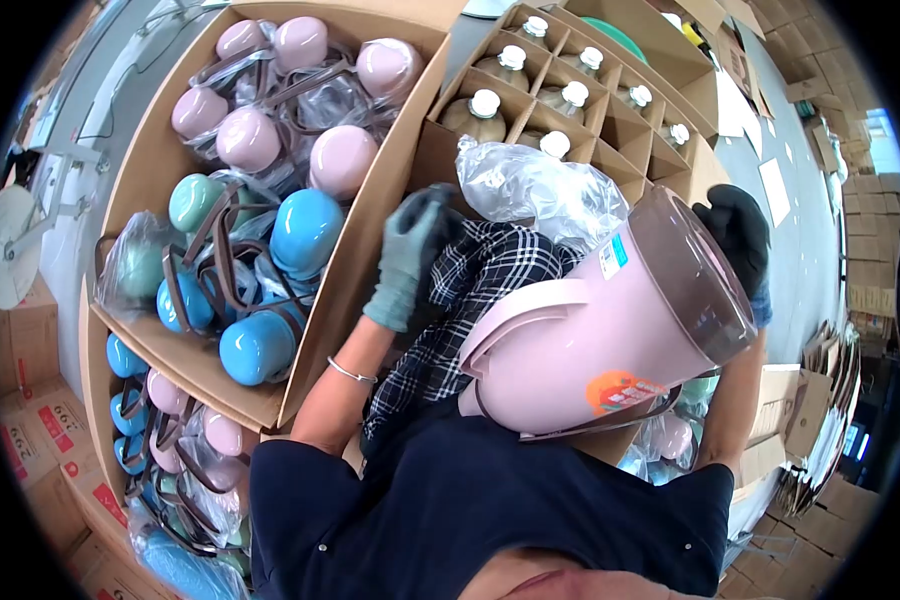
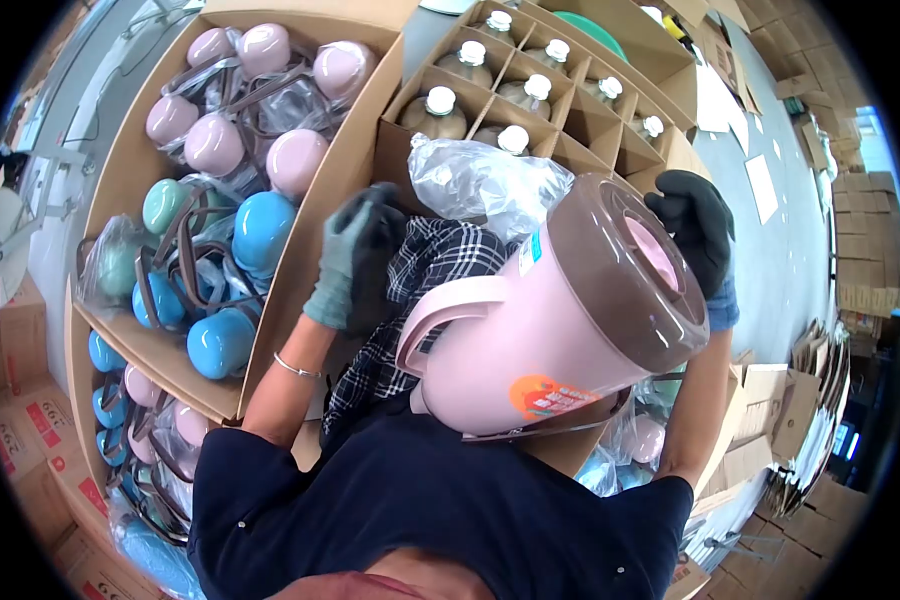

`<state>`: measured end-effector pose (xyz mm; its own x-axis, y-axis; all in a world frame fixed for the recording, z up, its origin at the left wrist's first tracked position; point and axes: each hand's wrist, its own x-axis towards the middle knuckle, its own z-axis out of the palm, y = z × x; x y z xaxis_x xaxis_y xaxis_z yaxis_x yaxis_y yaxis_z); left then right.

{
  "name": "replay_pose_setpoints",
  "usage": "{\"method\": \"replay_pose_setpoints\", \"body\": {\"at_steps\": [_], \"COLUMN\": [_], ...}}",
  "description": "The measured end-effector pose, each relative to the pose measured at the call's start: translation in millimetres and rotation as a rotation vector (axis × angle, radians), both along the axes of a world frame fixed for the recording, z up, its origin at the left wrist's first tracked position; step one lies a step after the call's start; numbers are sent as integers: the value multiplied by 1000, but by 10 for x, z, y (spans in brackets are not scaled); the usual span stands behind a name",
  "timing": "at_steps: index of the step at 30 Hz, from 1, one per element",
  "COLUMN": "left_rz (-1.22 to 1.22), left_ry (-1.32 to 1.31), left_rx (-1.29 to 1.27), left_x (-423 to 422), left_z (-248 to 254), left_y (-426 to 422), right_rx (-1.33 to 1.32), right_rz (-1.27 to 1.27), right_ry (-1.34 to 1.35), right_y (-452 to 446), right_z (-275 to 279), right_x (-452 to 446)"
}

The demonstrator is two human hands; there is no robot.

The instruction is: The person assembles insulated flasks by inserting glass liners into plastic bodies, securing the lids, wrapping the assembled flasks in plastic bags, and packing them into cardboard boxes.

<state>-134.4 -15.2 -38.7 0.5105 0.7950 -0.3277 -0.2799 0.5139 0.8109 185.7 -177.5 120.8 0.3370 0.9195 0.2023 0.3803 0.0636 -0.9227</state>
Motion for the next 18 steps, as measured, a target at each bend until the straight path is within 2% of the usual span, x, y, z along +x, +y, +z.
{"method": "replay_pose_setpoints", "body": {"at_steps": [1, 2, 3, 5, 6, 8, 9, 10, 11, 12, 14, 15, 16, 18], "left_rz": [59, 121, 28, -19, -33, -54, -74, -102, -160, -234, -454, -538, -586, -505], "left_ry": [11, 24, 386, 318, 307, 263, 227, 154, 166, 152, 368, 353, 258, -192], "left_rx": [17, 32, 762, 543, 509, 441, 376, 169, 314, 439, 1034, 1050, 663, 285], "left_x": [28, 45, 3, 55, 88, 169, 215, 270, 310, 384, 576, 700, 937, 1297], "left_z": [-114, -261, -650, -767, -747, -507, -355, -151, -97, -177, -316, -296, -418, -636], "left_y": [74, 151, 251, 211, 185, 63, 7, -13, -29, -21, 88, 99, 146, 340], "right_rx": [-44, -77, -112, -247, -327, -437, -473, -511, -528, -518, -500, -535, -545, -551], "right_rz": [-94, -55, -16, 65, 95, 39, -43, -124, -33, -19, 7, 74, 29, -66], "right_ry": [6, 29, 50, -129, 51, 204, 174, 141, 7, 27, 60, 45, 51, 63], "right_y": [12, 73, 132, 241, 281, 368, 485, 550, 532, 507, 448, 409, 378, 316], "right_z": [-46, -123, -200, -567, -788, -891, -855, -847, -897, -955, -1017, -1086, -1087, -1069], "right_x": [-17, 37, 91, 308, 440, 432, 199, 84, 190, 229, 294, 388, 390, 314]}}
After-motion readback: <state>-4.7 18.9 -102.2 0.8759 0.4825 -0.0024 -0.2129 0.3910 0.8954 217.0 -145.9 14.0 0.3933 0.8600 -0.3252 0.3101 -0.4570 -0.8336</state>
